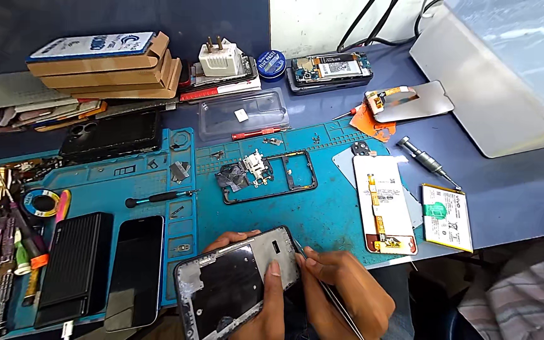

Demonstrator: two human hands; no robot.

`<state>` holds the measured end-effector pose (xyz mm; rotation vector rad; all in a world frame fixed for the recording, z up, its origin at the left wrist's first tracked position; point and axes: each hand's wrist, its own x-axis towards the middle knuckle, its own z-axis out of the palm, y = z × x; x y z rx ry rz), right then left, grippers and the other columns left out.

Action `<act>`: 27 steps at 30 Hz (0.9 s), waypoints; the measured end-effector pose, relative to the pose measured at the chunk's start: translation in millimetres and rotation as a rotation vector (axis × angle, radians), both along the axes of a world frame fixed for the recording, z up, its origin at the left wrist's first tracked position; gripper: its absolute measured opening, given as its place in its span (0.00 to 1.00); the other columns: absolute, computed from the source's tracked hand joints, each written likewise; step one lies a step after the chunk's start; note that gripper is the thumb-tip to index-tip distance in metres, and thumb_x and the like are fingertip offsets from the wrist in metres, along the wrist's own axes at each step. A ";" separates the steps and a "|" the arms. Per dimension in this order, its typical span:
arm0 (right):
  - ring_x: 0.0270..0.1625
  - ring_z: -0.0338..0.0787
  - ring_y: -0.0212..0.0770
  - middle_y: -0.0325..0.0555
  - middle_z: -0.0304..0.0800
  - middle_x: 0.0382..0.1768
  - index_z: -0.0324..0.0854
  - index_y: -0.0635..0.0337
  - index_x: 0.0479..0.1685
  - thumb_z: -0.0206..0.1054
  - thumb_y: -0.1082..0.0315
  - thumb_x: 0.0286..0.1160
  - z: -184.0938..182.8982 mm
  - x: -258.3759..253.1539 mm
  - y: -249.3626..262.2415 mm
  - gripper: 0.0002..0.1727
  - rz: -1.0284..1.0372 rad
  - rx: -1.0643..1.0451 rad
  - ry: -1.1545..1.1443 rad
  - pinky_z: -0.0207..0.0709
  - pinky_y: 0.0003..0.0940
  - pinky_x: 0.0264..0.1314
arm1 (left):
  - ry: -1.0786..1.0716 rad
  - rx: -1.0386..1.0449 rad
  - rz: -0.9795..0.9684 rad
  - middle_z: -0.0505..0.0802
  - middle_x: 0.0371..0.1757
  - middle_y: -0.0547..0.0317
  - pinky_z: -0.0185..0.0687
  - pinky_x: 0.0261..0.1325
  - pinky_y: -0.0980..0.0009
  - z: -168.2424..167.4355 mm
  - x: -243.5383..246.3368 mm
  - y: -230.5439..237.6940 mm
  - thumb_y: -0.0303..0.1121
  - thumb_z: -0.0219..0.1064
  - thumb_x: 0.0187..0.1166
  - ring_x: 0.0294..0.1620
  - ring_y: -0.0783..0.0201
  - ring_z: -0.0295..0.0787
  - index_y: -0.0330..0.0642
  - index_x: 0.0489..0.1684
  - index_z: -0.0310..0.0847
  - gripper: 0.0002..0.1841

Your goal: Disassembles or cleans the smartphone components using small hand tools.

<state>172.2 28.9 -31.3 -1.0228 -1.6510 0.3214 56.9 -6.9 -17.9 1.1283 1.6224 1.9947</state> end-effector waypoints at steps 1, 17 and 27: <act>0.39 0.96 0.34 0.41 0.95 0.31 0.89 0.57 0.24 0.75 0.72 0.65 -0.2 1.4 -1.7 0.05 0.001 -0.002 0.004 0.91 0.25 0.42 | -0.009 0.003 -0.006 0.90 0.60 0.67 0.88 0.65 0.72 0.4 0.0 0.4 0.28 0.75 0.70 0.60 0.69 0.90 0.46 0.72 0.71 0.29; 0.42 0.97 0.34 0.39 0.97 0.33 0.89 0.55 0.25 0.77 0.73 0.63 2.8 6.3 11.4 0.04 0.072 -0.046 0.051 0.93 0.24 0.42 | -0.378 0.058 -0.110 0.91 0.57 0.52 0.89 0.64 0.64 8.1 -6.6 1.8 0.22 0.71 0.70 0.58 0.59 0.91 0.36 0.67 0.76 0.24; 0.47 0.99 0.41 0.45 0.96 0.37 0.82 0.60 0.26 0.79 0.77 0.64 4.4 41.8 -24.5 0.09 0.138 -0.083 0.084 0.97 0.32 0.52 | -0.515 -0.246 -0.262 0.92 0.55 0.47 0.91 0.53 0.64 30.1 -16.5 9.7 0.27 0.60 0.75 0.51 0.57 0.93 0.37 0.65 0.78 0.19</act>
